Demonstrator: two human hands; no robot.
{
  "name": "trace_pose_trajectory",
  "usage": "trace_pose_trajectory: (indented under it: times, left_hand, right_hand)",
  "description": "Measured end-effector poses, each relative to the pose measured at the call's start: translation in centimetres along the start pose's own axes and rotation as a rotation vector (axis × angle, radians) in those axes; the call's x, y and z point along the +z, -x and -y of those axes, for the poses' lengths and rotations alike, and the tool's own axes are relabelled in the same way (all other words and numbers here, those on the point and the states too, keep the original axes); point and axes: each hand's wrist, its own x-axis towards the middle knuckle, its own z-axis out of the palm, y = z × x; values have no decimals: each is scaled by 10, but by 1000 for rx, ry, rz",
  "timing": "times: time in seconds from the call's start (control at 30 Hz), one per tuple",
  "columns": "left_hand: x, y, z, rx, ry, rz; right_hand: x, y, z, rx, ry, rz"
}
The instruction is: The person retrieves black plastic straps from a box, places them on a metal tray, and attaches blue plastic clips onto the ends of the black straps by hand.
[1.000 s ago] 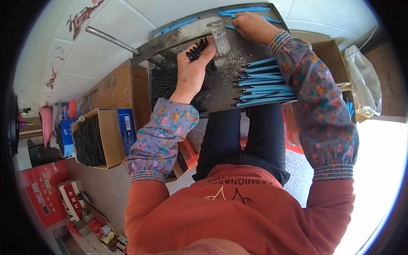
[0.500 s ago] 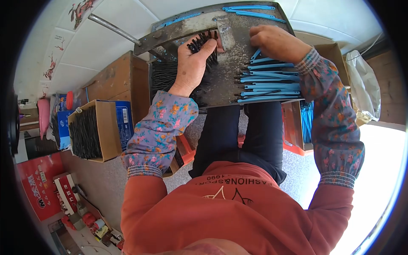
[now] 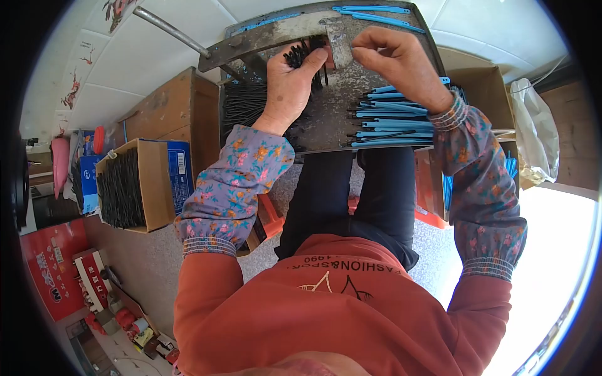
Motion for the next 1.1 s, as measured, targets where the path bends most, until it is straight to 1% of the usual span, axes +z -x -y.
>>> trace_pose_trajectory:
  times: [0.13,0.17,0.3,0.33,0.47,0.53,0.57,0.63,0.67,0.77,0.8,0.87,1.0,1.1]
  left_hand:
    - [0,0,-2,20,-90,-19]
    - [-1,1,-2,17,-91,-25]
    - [-1,1,-2,10,-71,-9]
    - [0,1,-2,10,-70,-7]
    - [2,1,-1,42,57,-16]
    - [1,3,-3,30,34,-11]
    - [0,3,-5,21,7,4]
    - [3,2,-8,1,-51,43]
    - [5,2,-8,6,-54,57]
    - [4,5,-10,-16,37,10]
    - [2,5,-11,-24,71,-13]
    - [2,4,-12,-20,59,-3]
    - [2,5,-7,-20,36,33]
    - [-2,2,2,13,-17,-18]
  right_hand:
    - [12,1,-2,314,-533,10]
    - [12,-2,-4,317,-536,15]
    - [-5,-18,-11,-141,54,134]
    - [-10,-17,-10,-140,54,132]
    - [-35,-10,-10,224,-57,251]
    - [-55,-22,-43,45,308,468]
    - [-52,-33,-56,47,312,458]
    - [-43,-49,-82,-313,596,72]
    - [-43,-53,-95,-311,600,58]
    - [-35,-72,-127,-504,933,-100]
    - [-32,-76,-123,-569,1043,-146]
    - [-35,-70,-116,-548,1003,-120]
    - [-35,-31,-63,-465,888,-34]
    - [-16,-4,-13,-135,285,97]
